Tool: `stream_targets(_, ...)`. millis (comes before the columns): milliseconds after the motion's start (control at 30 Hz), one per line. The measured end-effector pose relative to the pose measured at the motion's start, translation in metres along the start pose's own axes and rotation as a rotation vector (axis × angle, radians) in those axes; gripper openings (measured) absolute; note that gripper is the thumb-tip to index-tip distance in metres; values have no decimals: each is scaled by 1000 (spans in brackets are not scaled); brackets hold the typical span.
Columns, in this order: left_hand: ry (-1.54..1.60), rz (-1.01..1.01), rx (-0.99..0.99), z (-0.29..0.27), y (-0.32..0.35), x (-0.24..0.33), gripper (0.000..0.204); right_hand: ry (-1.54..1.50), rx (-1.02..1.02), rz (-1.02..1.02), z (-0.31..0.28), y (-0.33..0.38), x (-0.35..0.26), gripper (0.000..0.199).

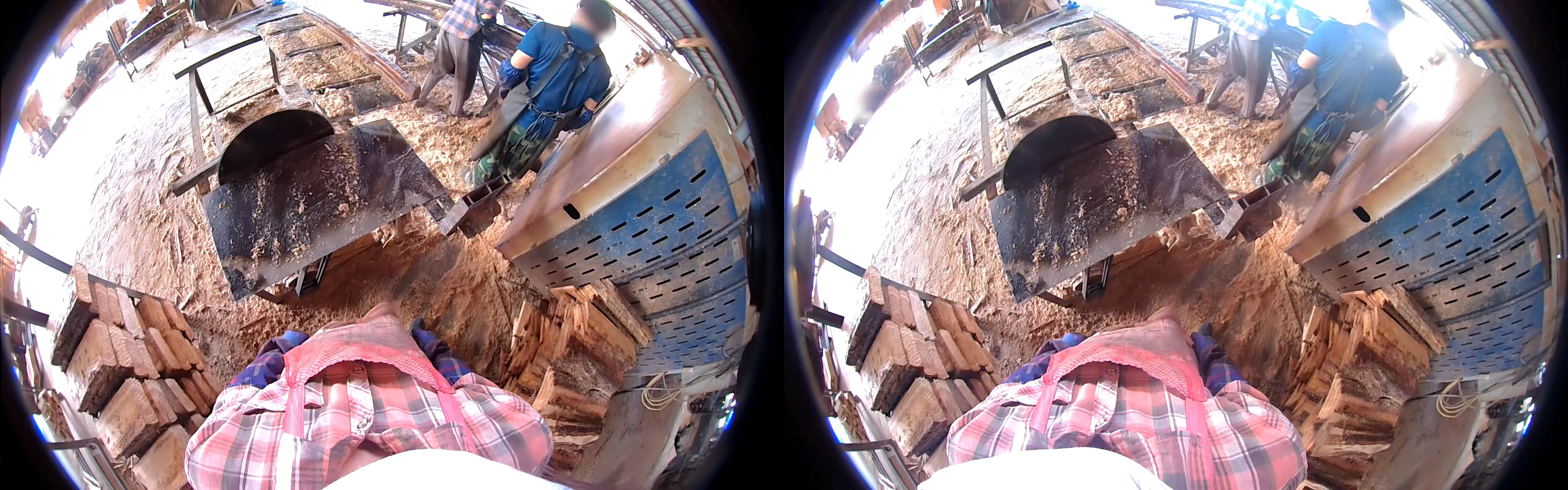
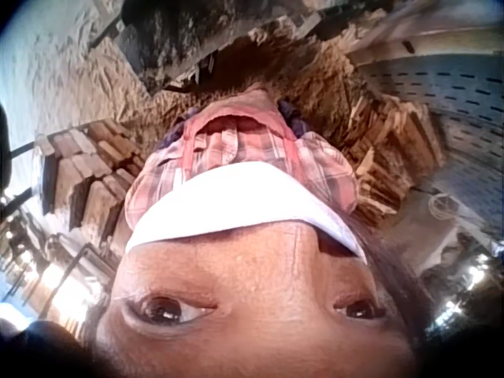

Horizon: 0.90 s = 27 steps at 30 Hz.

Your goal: The person repeatedly picks up cut lumber pieces from a saw table and stacks them into a growing pile on the floor. The person wears gloves and a plaid shirt while moving wood in a workshop environment.

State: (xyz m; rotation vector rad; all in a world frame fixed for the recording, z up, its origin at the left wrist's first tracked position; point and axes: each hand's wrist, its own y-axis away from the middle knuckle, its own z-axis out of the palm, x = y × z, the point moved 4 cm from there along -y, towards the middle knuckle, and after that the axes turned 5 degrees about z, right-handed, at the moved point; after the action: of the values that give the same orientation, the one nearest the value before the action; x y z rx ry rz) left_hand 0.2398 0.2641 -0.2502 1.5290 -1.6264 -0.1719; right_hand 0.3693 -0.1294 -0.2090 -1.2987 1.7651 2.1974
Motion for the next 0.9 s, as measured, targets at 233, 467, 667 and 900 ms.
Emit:
stream_targets(233,-24,117,136,2,-5,-20,33,-349,-87,58,4,-24,0,29)
stream_targets(467,33,95,155,2,-1,-21,34,424,-18,-137,3,-9,-28,28)
stream_targets(667,9,87,144,26,-18,-39,30,202,-34,-72,5,-13,-16,33)
stream_targets(900,-25,112,86,48,-46,-58,29,189,-17,-63,1,-8,-20,27)
